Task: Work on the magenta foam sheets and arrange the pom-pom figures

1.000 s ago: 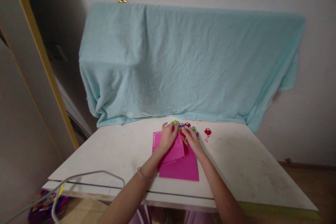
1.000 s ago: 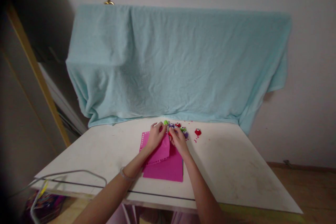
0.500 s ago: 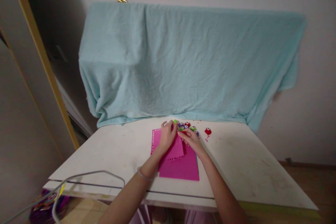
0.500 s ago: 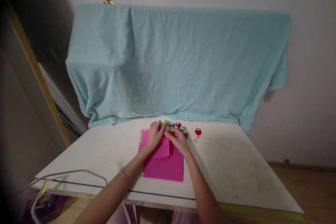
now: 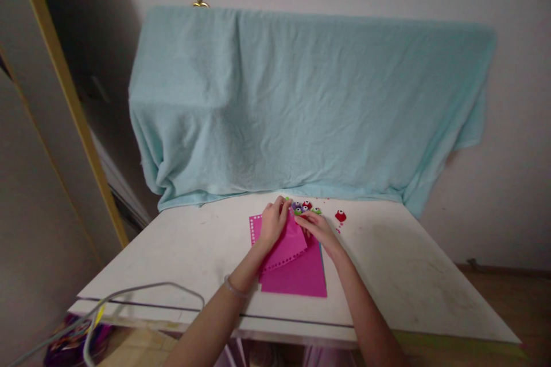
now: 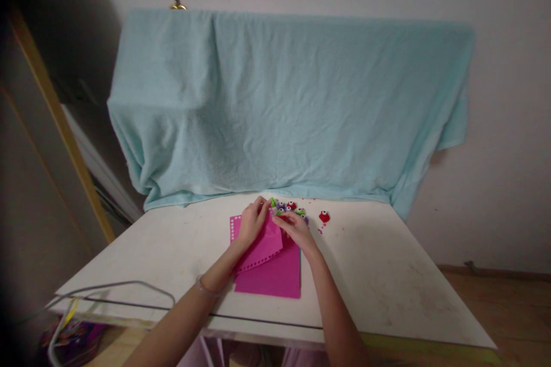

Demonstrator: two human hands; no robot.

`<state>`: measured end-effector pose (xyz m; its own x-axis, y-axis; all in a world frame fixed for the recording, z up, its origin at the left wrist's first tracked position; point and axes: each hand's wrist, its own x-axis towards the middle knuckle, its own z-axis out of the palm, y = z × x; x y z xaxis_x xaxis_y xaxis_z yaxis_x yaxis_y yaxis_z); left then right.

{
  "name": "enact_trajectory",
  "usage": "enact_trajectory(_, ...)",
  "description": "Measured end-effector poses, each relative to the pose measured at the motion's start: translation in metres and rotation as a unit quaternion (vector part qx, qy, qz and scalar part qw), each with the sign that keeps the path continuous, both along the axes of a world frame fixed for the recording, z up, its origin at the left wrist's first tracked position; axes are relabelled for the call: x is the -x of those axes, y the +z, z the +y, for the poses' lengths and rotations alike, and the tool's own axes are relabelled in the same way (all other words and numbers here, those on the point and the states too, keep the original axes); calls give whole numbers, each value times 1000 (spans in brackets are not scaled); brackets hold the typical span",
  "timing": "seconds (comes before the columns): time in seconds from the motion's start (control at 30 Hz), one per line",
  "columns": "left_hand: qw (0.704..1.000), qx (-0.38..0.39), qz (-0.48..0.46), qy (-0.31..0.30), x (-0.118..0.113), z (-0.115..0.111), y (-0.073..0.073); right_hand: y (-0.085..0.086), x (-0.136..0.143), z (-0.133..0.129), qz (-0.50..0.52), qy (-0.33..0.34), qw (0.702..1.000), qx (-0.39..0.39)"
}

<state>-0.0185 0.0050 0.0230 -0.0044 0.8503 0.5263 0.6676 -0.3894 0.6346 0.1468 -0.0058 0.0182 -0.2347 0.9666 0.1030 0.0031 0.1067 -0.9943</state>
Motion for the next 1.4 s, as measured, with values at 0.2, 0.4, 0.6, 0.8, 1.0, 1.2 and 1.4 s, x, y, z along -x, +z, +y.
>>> enact_trajectory(0.2, 999, 6, 37, -6, 1, -1, 1, 7, -4, -2, -15, 23, 999, 20)
enact_trajectory(0.4, 999, 4, 46, -15, 1, -1, 1, 8, -8, -3, -34, 44, 998, 40)
enact_trajectory(0.6, 998, 7, 46, -33, 1, -1, 2, 0, -1, -1, -23, 32, 999, 4)
enact_trajectory(0.8, 998, -6, 56, -28, 0, -1, 1, -3, 6, -2, 10, 29, 999, -31)
enact_trajectory(1.0, 997, -11, 76, -22, 1, -2, 1, -3, 7, -5, 20, 25, 999, -21)
enact_trajectory(1.2, 991, -56, 115, -24, 4, -5, 7, -4, 10, -6, 8, 20, 1000, -20)
enact_trajectory(1.4, 991, -50, 118, -28, 4, -5, 8, 0, 11, -9, -5, 23, 999, -35)
